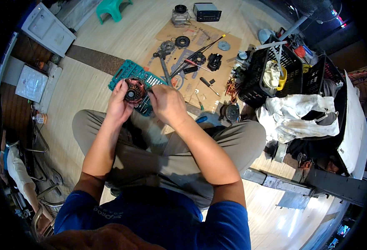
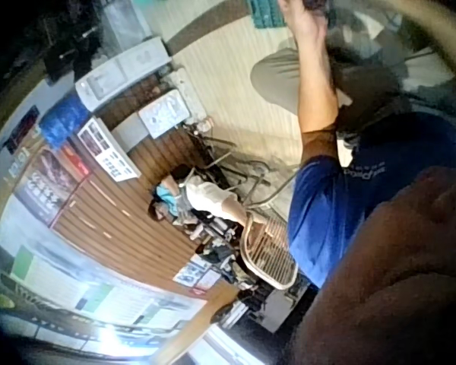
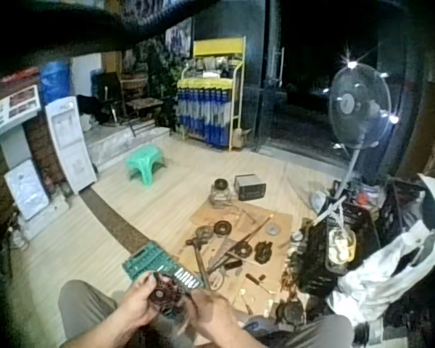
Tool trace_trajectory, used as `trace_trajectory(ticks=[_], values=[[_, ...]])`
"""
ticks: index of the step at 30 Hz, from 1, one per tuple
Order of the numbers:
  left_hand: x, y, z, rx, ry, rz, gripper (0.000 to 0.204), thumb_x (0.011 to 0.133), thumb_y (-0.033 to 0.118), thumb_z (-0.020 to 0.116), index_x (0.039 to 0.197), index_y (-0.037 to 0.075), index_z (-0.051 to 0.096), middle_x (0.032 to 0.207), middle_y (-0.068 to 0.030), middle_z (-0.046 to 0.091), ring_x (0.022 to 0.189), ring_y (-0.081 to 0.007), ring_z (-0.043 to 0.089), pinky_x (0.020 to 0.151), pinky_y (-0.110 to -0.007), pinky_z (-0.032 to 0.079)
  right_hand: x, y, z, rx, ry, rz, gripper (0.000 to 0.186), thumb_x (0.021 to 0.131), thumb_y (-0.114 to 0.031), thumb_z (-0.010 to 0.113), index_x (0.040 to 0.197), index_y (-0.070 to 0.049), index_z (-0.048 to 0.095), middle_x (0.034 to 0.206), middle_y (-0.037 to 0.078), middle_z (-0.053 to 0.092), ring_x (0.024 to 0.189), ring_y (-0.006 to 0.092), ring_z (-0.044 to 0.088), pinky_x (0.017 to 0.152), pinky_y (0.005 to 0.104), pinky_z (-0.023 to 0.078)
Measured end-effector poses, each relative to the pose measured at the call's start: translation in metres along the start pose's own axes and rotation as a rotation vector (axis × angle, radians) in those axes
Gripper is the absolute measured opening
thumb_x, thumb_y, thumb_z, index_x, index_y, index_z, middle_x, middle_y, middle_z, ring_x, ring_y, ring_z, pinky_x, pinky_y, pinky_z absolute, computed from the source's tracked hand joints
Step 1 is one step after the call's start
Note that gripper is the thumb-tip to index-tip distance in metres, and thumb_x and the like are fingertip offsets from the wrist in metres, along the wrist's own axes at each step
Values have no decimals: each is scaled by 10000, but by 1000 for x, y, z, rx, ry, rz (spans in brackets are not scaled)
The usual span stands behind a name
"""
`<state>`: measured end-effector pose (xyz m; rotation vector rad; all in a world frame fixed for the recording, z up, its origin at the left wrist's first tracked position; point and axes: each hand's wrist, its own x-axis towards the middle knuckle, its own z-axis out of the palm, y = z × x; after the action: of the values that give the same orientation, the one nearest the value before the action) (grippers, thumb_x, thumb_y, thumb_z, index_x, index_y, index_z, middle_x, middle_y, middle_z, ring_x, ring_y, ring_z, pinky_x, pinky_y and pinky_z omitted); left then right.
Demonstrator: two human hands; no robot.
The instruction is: The person works on an alternator stator by hand, handling individual wires and components while sitting on the floor.
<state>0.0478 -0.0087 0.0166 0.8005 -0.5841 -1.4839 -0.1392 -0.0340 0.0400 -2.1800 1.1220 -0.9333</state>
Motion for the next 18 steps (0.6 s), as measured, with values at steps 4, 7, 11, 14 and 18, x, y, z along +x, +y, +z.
trace_trajectory(ticks=[4,7,11,14,18], values=[[-1,-1,3,43,41,24,282,963,223,552,1166,32,512,1032,-76,639,924,-157,645,803,-329,552,2,-14,-15,-73,-31,-46,137,792,-154,684,843,-35,640,762,132,610,740,333,615,640,404,493],[1,3,2,369,65,31,265,926,174,610,1132,20,547,971,-54,639,870,-115,622,756,-276,528,4,-14,-31,-154,-34,-135,130,774,-165,702,818,-53,651,727,110,603,710,317,615,621,401,491],[-9,12,16,909,-155,-22,251,856,69,661,1087,10,584,937,-21,617,867,-88,573,785,-236,463,11,-7,-48,-197,-7,-219,121,766,-171,707,814,-69,664,724,95,613,700,310,617,614,395,493],[-13,11,16,896,-284,-143,317,808,40,675,1106,0,575,959,-36,628,894,-110,590,804,-251,476,19,14,-51,-166,72,-199,138,778,-190,705,852,-76,678,767,112,639,708,320,623,624,397,493],[-10,3,4,548,-330,-83,295,832,16,613,1125,22,575,980,-59,639,901,-146,620,822,-291,501,20,46,-55,-72,-16,142,175,820,-188,691,894,-30,676,795,153,654,721,339,633,656,373,494]])
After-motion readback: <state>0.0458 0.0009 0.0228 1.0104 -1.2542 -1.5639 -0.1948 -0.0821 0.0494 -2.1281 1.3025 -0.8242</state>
